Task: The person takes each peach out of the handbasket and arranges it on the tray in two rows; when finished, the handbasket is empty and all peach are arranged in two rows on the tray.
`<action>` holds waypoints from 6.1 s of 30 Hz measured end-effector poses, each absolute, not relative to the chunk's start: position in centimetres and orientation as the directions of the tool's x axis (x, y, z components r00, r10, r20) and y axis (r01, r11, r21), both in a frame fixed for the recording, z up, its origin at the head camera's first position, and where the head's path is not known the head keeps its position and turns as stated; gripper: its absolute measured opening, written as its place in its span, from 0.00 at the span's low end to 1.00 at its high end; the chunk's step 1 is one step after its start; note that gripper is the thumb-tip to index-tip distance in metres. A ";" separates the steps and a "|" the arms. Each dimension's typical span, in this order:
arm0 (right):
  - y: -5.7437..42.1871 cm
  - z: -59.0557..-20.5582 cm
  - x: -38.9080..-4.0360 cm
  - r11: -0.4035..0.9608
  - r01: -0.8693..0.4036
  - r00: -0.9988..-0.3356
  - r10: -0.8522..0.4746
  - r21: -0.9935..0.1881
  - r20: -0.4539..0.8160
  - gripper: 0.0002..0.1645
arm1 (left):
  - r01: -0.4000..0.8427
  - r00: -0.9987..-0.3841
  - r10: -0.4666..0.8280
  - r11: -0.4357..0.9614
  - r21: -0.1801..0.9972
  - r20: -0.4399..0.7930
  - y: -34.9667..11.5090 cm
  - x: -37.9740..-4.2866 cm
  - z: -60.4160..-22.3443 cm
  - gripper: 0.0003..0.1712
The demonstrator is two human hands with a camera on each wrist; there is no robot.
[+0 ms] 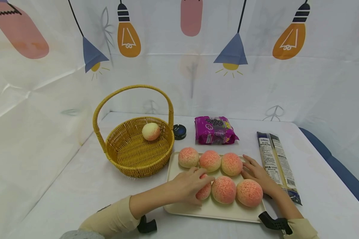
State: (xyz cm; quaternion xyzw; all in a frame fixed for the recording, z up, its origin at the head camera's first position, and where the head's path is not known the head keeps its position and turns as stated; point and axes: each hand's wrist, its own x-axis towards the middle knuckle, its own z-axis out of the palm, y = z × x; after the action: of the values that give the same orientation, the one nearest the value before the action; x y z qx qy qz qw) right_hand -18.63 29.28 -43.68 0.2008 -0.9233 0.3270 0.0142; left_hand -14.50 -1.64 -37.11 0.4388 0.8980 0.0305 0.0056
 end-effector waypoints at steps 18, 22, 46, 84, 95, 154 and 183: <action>29.3 -43.5 -18.7 0.709 -0.395 -0.914 -0.369 -0.584 0.170 0.22 | 0.765 -0.644 0.760 0.641 0.065 0.088 -3.6 -16.3 -35.4 0.38; 29.3 -43.6 -18.8 0.707 -0.402 -0.911 -0.371 -0.582 0.178 0.22 | 0.756 -0.654 0.746 0.649 0.082 0.123 -4.3 -17.1 -35.2 0.37; 29.3 -43.5 -18.7 0.715 -0.380 -0.919 -0.363 -0.587 0.154 0.22 | 0.656 -0.736 0.562 0.730 0.192 0.376 -10.8 -21.4 -34.4 0.18; 29.4 -43.8 -18.9 0.714 -0.404 -0.910 -0.378 -0.572 0.171 0.23 | 0.609 -0.787 0.578 0.783 0.122 0.216 -16.9 -28.2 -36.4 0.25; 29.2 -43.9 -18.7 0.715 -0.387 -0.917 -0.366 -0.583 0.160 0.23 | 0.669 -0.689 0.679 0.730 -0.139 0.253 -17.4 -29.6 -37.8 0.18; 29.2 -43.8 -18.8 0.716 -0.378 -0.920 -0.361 -0.587 0.153 0.23 | 0.497 -0.856 0.439 0.845 0.197 0.274 -18.1 -30.5 -37.3 0.25; 29.4 -43.9 -19.0 0.712 -0.400 -0.912 -0.372 -0.577 0.174 0.23 | 0.538 -0.828 0.485 0.829 0.153 0.282 -17.2 -27.8 -36.2 0.21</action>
State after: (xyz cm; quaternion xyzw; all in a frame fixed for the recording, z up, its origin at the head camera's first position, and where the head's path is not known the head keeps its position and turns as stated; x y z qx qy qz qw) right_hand -18.98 29.38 -43.94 0.2086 -0.9249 0.3172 0.0224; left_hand -27.78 -17.23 -36.18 0.2693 0.9493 0.1133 -0.1162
